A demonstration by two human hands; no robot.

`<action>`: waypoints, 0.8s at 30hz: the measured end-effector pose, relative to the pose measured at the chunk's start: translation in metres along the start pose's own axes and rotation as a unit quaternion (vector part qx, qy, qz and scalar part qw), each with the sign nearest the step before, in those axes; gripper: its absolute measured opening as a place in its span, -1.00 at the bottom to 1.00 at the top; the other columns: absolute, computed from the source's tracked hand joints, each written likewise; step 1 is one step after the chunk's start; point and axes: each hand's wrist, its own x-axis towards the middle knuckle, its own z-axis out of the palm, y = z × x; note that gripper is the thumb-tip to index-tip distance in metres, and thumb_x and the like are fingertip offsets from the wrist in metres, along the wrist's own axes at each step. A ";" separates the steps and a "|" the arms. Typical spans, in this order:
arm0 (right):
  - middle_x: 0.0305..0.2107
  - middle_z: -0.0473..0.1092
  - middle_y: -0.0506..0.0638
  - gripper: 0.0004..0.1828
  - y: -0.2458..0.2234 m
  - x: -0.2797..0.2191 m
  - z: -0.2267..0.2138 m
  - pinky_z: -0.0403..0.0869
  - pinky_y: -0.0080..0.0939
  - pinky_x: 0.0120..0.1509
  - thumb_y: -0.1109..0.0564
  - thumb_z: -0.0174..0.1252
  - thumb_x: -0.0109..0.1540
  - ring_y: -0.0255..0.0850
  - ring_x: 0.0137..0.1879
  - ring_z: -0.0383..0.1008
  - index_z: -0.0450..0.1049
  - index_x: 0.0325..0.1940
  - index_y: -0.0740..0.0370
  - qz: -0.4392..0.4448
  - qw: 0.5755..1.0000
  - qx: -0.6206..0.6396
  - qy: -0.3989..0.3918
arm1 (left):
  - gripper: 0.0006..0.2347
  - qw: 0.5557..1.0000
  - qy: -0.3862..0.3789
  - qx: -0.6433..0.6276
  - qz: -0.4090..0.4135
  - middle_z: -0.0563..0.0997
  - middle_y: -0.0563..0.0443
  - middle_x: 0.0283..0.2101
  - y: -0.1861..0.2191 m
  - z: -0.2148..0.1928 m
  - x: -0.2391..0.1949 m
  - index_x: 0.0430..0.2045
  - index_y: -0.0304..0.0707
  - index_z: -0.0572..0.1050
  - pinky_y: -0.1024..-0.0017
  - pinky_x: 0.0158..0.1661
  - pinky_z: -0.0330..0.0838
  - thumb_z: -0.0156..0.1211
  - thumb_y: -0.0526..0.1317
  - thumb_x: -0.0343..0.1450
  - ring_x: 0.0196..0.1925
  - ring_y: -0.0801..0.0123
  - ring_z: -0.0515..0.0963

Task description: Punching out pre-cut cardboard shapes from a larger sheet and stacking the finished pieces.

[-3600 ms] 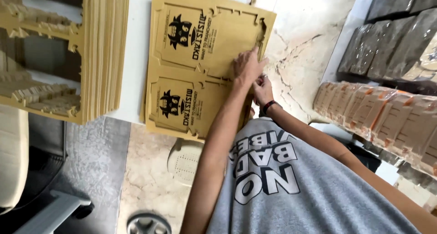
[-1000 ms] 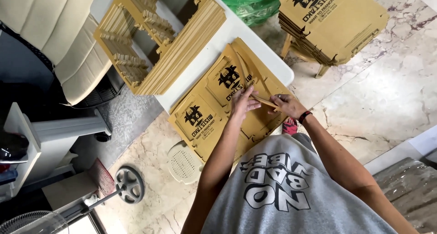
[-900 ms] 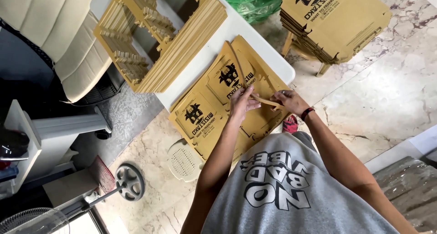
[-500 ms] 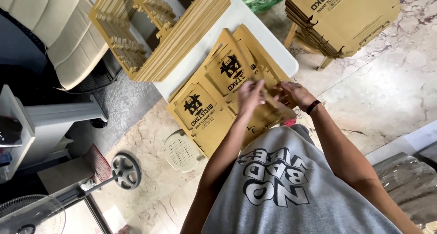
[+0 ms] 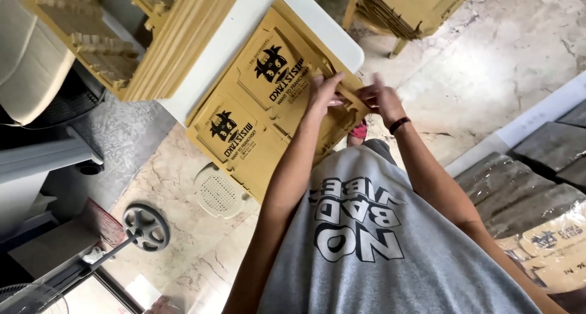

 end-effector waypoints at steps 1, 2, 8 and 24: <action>-0.14 0.57 0.19 -0.24 0.025 0.015 -0.007 0.65 0.12 -0.04 -0.43 -0.11 0.37 0.01 -0.10 0.66 0.53 0.04 0.35 0.016 0.981 0.156 0.116 | -0.63 0.998 -0.006 -0.057 -0.017 0.47 -0.19 -0.50 0.013 -0.002 -0.016 -0.23 -0.62 0.45 0.13 -0.63 0.65 0.32 -0.16 0.34 -0.63 0.08 0.61; -0.14 0.57 0.19 -0.24 0.050 0.024 -0.010 0.65 0.12 -0.04 -0.43 -0.11 0.37 0.01 -0.10 0.66 0.53 0.04 0.35 0.017 0.981 0.157 0.117 | -0.63 0.998 -0.007 -0.055 -0.018 0.47 -0.19 -0.50 0.014 -0.008 -0.018 -0.23 -0.62 0.45 0.13 -0.63 0.65 0.32 -0.16 0.34 -0.63 0.08 0.61; 0.32 0.19 0.36 -0.08 0.100 0.000 0.014 0.49 0.44 0.17 -0.38 0.07 0.35 0.35 0.32 0.35 0.06 0.51 0.35 0.162 0.955 0.223 0.110 | -0.74 0.981 -0.097 -0.158 -0.051 0.49 -0.06 -0.44 0.033 -0.048 -0.057 -0.22 -0.44 0.39 0.03 -0.53 0.71 0.27 -0.23 0.38 -0.50 -0.04 0.70; -0.14 0.36 0.12 -0.27 0.075 -0.001 0.071 0.47 0.15 0.11 -0.32 0.25 0.27 0.05 0.02 0.45 0.37 0.25 0.30 0.106 0.987 0.081 0.086 | -0.82 0.968 -0.137 -0.204 0.046 0.62 -0.08 -0.44 0.048 -0.152 -0.116 -0.27 -0.23 0.46 0.21 -0.43 0.73 0.31 -0.15 0.45 -0.46 0.08 0.74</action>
